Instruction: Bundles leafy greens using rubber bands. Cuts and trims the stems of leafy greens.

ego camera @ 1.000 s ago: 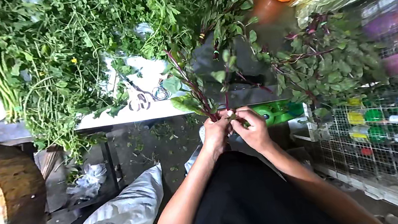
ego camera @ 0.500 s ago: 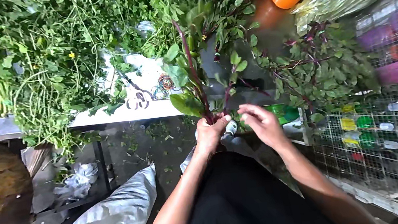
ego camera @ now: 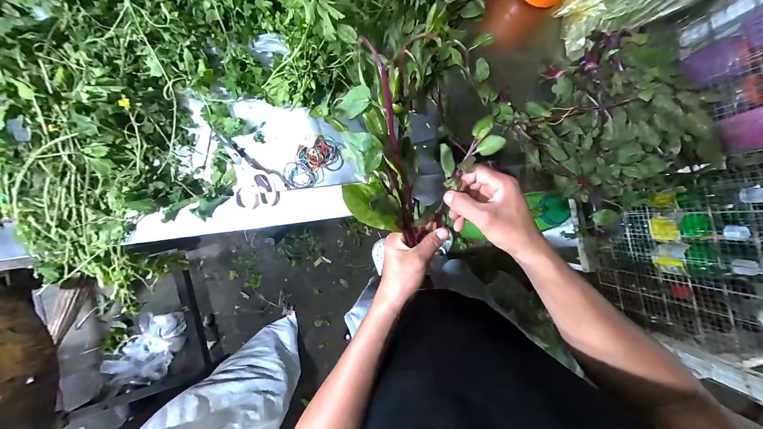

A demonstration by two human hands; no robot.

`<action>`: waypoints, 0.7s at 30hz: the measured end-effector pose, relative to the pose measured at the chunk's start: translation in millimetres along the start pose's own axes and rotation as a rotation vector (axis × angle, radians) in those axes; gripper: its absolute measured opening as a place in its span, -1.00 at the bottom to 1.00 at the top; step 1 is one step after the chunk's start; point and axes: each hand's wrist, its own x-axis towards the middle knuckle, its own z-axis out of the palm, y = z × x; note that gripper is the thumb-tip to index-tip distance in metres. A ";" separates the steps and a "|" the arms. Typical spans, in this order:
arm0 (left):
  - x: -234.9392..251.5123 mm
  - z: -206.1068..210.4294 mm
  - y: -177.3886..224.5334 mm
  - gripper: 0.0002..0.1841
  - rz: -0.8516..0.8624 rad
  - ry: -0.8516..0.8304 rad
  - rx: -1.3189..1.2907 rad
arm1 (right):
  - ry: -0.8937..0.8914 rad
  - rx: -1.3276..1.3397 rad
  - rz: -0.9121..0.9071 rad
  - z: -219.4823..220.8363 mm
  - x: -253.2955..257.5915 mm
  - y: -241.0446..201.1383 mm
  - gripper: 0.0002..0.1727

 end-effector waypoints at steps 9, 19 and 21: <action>1.2 -3.7 -0.4 -0.94 0.021 0.016 -0.003 | 0.034 0.392 0.126 -3.1 -4.3 8.1 -0.88; -0.8 6.9 3.4 -0.87 -0.088 -0.078 -0.271 | -0.015 0.766 0.252 13.4 -14.6 4.1 -0.74; 0.5 6.7 6.7 -0.84 -0.111 -0.097 -0.345 | -0.046 0.761 0.158 1.2 -18.6 5.1 -0.76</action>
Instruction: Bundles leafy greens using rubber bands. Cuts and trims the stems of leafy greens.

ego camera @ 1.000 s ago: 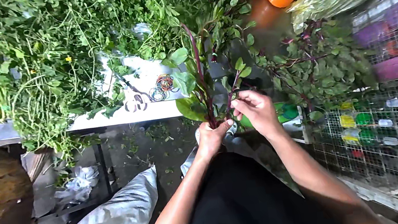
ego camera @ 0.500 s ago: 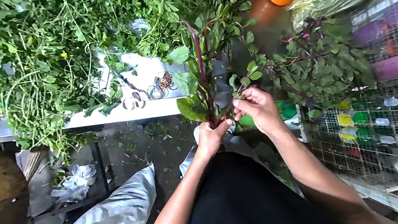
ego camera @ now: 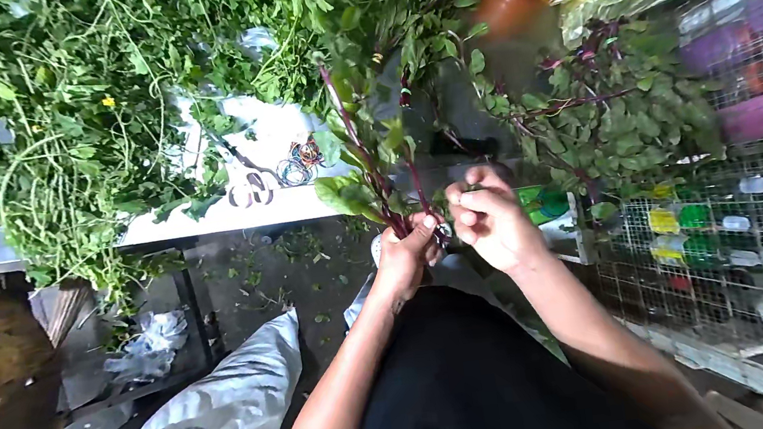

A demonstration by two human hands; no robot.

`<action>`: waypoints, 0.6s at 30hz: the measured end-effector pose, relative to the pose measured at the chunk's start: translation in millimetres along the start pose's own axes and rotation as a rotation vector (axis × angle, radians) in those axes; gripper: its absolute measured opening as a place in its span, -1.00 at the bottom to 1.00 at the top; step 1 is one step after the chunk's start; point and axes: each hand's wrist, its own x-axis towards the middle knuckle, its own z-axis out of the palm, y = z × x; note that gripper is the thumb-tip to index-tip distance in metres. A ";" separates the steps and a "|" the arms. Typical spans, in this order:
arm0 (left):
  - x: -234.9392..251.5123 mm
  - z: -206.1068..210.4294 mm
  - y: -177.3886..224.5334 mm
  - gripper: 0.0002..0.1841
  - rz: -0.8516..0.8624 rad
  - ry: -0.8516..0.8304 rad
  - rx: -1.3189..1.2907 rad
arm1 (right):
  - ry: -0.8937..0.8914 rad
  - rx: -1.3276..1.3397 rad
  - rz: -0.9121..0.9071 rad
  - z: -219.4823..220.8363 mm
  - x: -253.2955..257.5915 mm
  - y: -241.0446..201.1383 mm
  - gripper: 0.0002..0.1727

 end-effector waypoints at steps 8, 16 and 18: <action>2.5 -1.4 3.1 -0.83 0.002 0.009 -0.033 | -0.157 -1.062 -0.054 -54.7 -12.7 8.0 -0.62; 1.0 1.3 -1.2 -0.84 -0.005 -0.006 0.031 | -0.066 -0.468 0.142 -37.9 -8.2 34.5 -0.79; 0.3 1.5 -2.9 -0.84 -0.012 0.013 0.035 | -0.020 -0.347 0.147 -37.2 -9.8 40.4 -0.86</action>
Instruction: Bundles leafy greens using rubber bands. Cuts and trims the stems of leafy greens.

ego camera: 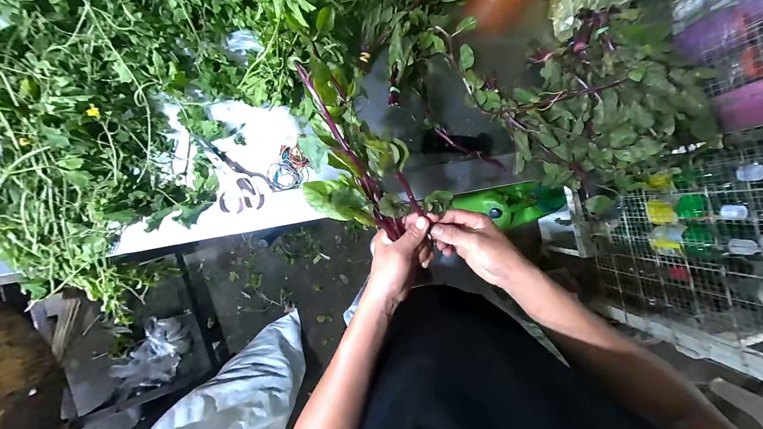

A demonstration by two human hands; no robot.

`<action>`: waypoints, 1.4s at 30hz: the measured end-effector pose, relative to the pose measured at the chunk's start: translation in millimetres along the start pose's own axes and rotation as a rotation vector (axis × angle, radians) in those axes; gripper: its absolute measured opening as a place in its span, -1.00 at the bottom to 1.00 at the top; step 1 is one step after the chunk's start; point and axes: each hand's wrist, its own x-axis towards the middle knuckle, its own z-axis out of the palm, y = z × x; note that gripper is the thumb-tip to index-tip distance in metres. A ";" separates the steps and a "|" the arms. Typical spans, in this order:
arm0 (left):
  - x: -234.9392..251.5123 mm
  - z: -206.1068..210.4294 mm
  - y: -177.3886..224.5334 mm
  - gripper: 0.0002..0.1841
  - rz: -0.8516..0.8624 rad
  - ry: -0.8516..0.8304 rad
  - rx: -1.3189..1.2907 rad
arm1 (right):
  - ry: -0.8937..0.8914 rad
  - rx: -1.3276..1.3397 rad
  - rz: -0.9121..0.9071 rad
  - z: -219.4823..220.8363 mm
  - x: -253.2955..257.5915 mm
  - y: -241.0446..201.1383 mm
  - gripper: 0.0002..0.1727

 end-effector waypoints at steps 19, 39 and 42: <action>14.8 -7.9 -6.6 -0.90 0.001 0.260 0.093 | 0.022 -0.671 -0.184 -26.7 -7.9 12.6 -0.65; 15.9 -42.5 -34.8 -0.73 -0.127 0.286 -0.198 | 0.208 -0.422 -0.266 10.9 0.6 10.5 -0.78; 12.6 -53.2 -38.4 -0.66 -0.085 0.291 -0.298 | 0.158 -0.491 -0.334 26.7 8.4 8.0 -0.76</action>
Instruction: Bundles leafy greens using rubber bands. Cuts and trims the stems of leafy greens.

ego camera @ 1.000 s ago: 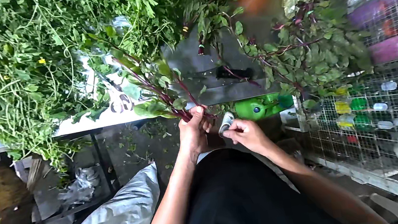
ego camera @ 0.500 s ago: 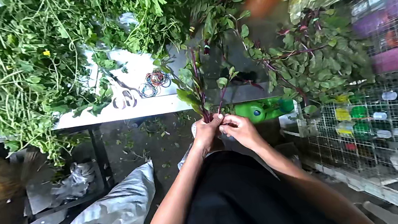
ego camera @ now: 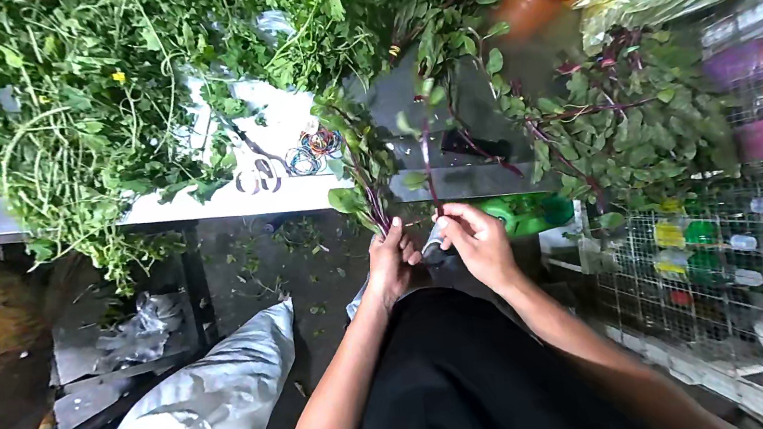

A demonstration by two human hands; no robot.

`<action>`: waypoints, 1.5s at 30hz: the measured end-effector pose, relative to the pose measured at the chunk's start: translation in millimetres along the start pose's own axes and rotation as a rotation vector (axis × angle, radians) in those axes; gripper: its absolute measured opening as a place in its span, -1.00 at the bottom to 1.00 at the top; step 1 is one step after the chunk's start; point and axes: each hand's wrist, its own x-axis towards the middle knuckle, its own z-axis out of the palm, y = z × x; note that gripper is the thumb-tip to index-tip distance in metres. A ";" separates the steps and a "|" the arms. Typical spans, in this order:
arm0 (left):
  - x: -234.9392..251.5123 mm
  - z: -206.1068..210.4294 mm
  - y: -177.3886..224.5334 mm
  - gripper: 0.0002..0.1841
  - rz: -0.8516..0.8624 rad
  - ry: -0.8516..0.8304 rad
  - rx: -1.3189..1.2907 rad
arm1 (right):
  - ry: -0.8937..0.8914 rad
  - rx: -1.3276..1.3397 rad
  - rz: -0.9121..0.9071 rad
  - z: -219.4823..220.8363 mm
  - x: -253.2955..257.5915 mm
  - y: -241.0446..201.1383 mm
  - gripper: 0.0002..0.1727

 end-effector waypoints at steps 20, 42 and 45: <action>5.0 13.8 1.9 -0.56 -0.055 0.209 0.228 | -0.441 -0.528 -0.021 31.2 -2.2 12.4 -0.66; -8.2 20.7 18.5 -0.73 -0.054 -0.049 0.019 | 0.121 0.406 0.314 -114.9 29.7 39.5 -0.78; -5.6 23.3 12.9 -0.74 -0.063 -0.048 0.037 | 0.088 0.604 0.372 -97.1 8.3 52.3 -0.77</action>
